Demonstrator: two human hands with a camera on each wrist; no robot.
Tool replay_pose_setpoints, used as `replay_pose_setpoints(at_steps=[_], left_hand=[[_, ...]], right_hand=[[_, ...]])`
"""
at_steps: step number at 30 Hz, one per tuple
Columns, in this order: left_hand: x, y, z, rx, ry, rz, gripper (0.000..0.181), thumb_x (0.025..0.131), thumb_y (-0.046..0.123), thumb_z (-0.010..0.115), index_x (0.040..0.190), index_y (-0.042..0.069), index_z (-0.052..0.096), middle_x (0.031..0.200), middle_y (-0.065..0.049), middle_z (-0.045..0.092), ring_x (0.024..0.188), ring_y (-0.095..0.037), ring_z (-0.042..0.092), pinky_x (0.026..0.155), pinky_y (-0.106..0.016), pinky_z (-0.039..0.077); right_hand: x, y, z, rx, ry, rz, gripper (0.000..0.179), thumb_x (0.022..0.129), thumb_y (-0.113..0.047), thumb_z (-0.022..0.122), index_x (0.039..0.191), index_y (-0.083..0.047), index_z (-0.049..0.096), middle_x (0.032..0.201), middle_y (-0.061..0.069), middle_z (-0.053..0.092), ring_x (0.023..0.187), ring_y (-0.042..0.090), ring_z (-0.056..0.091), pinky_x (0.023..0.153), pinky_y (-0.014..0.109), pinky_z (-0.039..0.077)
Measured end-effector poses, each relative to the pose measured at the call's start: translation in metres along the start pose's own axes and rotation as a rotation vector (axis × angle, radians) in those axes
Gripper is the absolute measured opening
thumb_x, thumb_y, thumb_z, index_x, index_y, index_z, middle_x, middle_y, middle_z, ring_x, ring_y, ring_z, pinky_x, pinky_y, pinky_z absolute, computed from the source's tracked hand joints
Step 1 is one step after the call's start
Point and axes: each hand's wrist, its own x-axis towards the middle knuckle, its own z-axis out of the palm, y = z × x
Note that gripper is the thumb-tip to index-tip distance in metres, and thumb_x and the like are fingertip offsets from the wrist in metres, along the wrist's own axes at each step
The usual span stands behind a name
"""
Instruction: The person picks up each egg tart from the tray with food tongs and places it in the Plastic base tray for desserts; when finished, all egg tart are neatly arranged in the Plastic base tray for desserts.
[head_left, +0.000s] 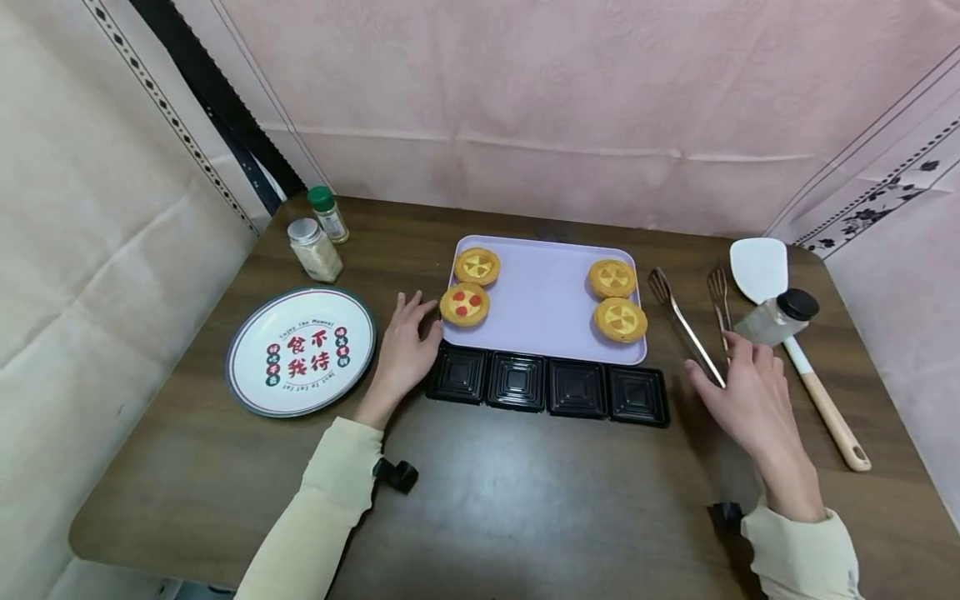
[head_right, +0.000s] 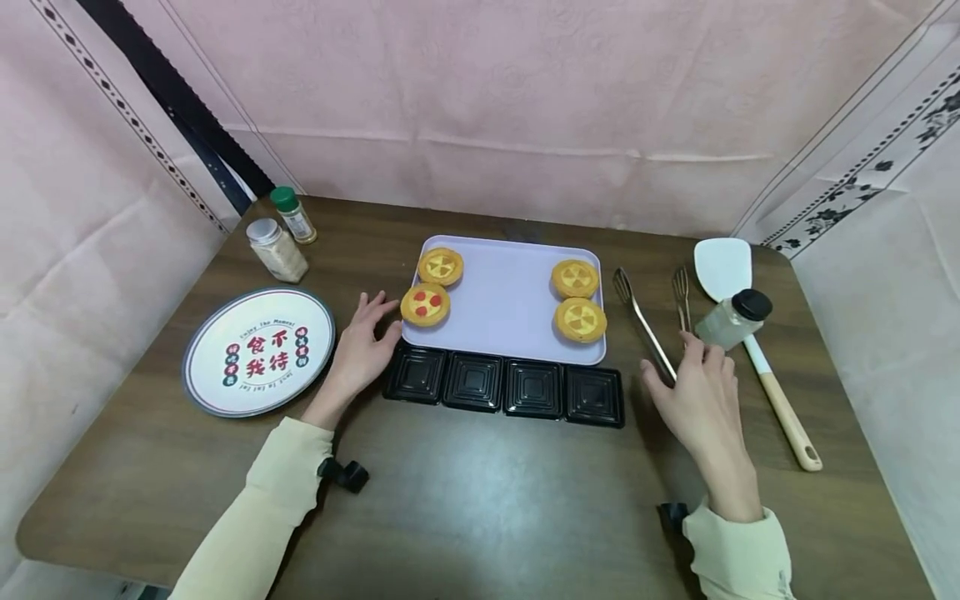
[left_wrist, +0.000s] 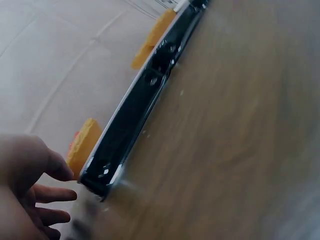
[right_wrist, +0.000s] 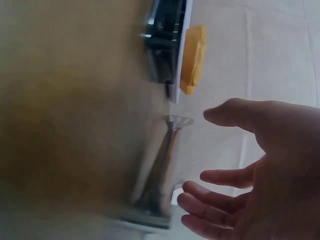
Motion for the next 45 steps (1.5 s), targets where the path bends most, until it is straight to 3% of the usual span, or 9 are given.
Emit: replay_pose_setpoints(at_steps=[5, 12, 17, 26, 45], left_hand=[[-0.004, -0.007, 0.007, 0.027, -0.023, 0.012, 0.043, 0.099, 0.022, 0.055, 0.137, 0.002, 0.055, 0.156, -0.017, 0.031, 0.147, -0.032, 0.01, 0.117, -0.05, 0.006], [-0.008, -0.008, 0.009, 0.097, 0.02, 0.063, 0.043, 0.1, 0.025, 0.053, 0.138, 0.005, 0.056, 0.154, -0.013, 0.035, 0.147, -0.029, 0.015, 0.117, -0.049, 0.008], [-0.007, -0.012, 0.011, 0.129, 0.035, 0.088, 0.043, 0.1, 0.027, 0.052, 0.139, 0.008, 0.056, 0.153, -0.012, 0.036, 0.147, -0.029, 0.017, 0.117, -0.048, 0.009], [-0.008, -0.012, 0.012, 0.076, 0.067, 0.072, 0.041, 0.099, 0.026, 0.056, 0.136, 0.008, 0.059, 0.15, -0.011, 0.041, 0.146, -0.027, 0.021, 0.117, -0.047, 0.011], [-0.008, -0.013, 0.012, 0.047, 0.097, 0.08, 0.041, 0.097, 0.025, 0.06, 0.135, 0.008, 0.06, 0.147, -0.012, 0.046, 0.144, -0.029, 0.026, 0.116, -0.049, 0.014]], right_hand=[[-0.003, 0.008, 0.005, 0.06, 0.033, 0.042, 0.076, 0.095, -0.038, 0.06, 0.143, 0.013, 0.031, 0.125, 0.039, 0.035, 0.113, 0.054, 0.03, 0.083, 0.062, 0.029], [-0.004, 0.016, 0.006, 0.087, 0.073, 0.064, 0.073, 0.093, -0.031, 0.064, 0.142, 0.013, 0.033, 0.127, 0.04, 0.033, 0.115, 0.052, 0.027, 0.084, 0.061, 0.03], [-0.004, 0.021, 0.007, 0.088, 0.042, 0.082, 0.075, 0.093, -0.032, 0.063, 0.142, 0.014, 0.03, 0.127, 0.041, 0.034, 0.114, 0.054, 0.029, 0.086, 0.062, 0.029], [-0.002, 0.028, 0.011, 0.086, -0.03, 0.11, 0.08, 0.094, -0.037, 0.061, 0.142, 0.016, 0.025, 0.128, 0.042, 0.034, 0.115, 0.057, 0.031, 0.087, 0.065, 0.031], [0.0, 0.037, 0.015, 0.081, -0.013, 0.101, 0.078, 0.096, -0.038, 0.06, 0.136, 0.023, 0.032, 0.124, 0.045, 0.035, 0.114, 0.058, 0.03, 0.086, 0.065, 0.029]])
